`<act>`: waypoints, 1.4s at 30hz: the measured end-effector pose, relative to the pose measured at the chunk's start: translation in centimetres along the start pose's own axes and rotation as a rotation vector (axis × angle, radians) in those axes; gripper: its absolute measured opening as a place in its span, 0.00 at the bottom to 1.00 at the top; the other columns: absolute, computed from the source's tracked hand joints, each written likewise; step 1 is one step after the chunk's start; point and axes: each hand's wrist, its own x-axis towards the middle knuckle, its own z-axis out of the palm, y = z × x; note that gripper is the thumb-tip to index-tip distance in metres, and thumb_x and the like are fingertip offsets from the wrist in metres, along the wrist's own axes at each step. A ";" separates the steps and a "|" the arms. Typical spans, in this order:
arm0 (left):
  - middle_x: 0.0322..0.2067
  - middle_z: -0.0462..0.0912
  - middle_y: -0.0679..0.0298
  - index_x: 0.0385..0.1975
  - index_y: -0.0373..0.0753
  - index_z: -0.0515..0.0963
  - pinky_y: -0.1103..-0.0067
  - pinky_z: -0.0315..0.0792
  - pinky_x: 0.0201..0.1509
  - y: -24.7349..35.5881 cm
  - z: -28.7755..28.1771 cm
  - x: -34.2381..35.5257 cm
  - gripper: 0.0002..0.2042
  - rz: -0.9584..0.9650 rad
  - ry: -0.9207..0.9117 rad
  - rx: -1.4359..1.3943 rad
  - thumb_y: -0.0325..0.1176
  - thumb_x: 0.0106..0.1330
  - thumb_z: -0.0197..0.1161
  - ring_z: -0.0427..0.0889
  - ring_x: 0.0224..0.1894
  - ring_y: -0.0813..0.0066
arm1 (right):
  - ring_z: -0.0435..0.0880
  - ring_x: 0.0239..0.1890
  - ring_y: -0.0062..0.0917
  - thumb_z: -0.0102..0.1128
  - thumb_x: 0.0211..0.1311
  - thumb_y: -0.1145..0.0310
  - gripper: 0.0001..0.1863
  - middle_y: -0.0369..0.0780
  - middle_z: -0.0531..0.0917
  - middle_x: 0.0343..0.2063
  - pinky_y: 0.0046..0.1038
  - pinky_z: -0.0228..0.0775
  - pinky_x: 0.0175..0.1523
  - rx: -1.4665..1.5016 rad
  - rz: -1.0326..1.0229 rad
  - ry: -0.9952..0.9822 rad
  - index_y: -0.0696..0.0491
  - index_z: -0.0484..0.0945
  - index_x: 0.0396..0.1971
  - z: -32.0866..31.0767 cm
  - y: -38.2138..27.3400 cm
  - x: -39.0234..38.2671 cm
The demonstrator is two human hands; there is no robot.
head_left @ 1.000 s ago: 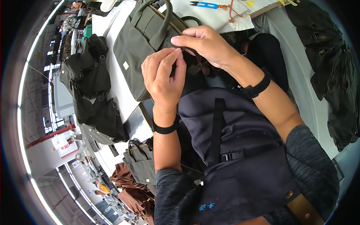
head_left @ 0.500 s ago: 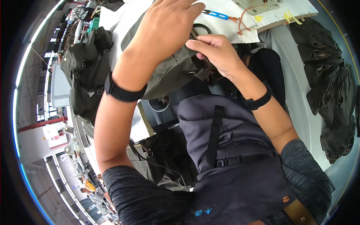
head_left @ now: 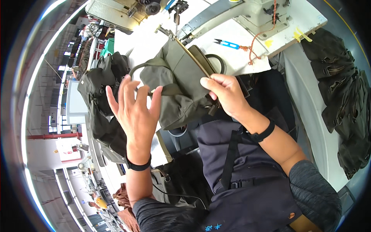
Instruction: The person operates an industrial sewing machine to stitch a zipper onto a dark green fabric bag. They guide the bag under the needle, sew along the zipper track, and periodically stop to trim threads and reposition the bag for subsequent stitching sections.
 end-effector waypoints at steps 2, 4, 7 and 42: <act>0.39 0.85 0.61 0.40 0.39 0.84 0.51 0.64 0.75 -1.0 1.7 -0.4 0.11 0.027 -0.093 -0.065 0.37 0.66 0.75 0.85 0.58 0.60 | 0.65 0.23 0.10 0.66 0.76 0.67 0.19 0.26 0.70 0.21 0.18 0.61 0.30 0.032 -0.002 -0.020 0.51 0.75 0.21 0.7 -0.2 0.0; 0.46 0.87 0.58 0.53 0.38 0.82 0.50 0.65 0.74 0.3 2.8 -0.3 0.16 -0.114 -0.297 -0.400 0.35 0.70 0.72 0.85 0.57 0.59 | 0.68 0.23 0.09 0.65 0.78 0.64 0.20 0.27 0.72 0.20 0.18 0.57 0.29 0.128 0.020 -0.005 0.52 0.76 0.21 1.9 -0.5 -0.3; 0.60 0.82 0.52 0.69 0.39 0.74 0.49 0.59 0.77 5.1 1.6 1.4 0.29 -0.094 -0.220 -0.503 0.46 0.72 0.68 0.81 0.64 0.55 | 0.69 0.23 0.10 0.64 0.78 0.66 0.18 0.27 0.74 0.20 0.18 0.58 0.29 0.207 0.054 0.119 0.52 0.78 0.22 3.4 -2.1 -0.6; 0.71 0.74 0.53 0.74 0.48 0.74 0.62 0.56 0.71 3.5 4.8 2.4 0.46 -0.114 -0.327 -0.521 0.74 0.62 0.62 0.74 0.63 0.60 | 0.62 0.20 0.07 0.61 0.79 0.68 0.25 0.27 0.69 0.16 0.19 0.52 0.25 -0.012 0.087 0.023 0.51 0.68 0.17 2.5 -2.6 2.6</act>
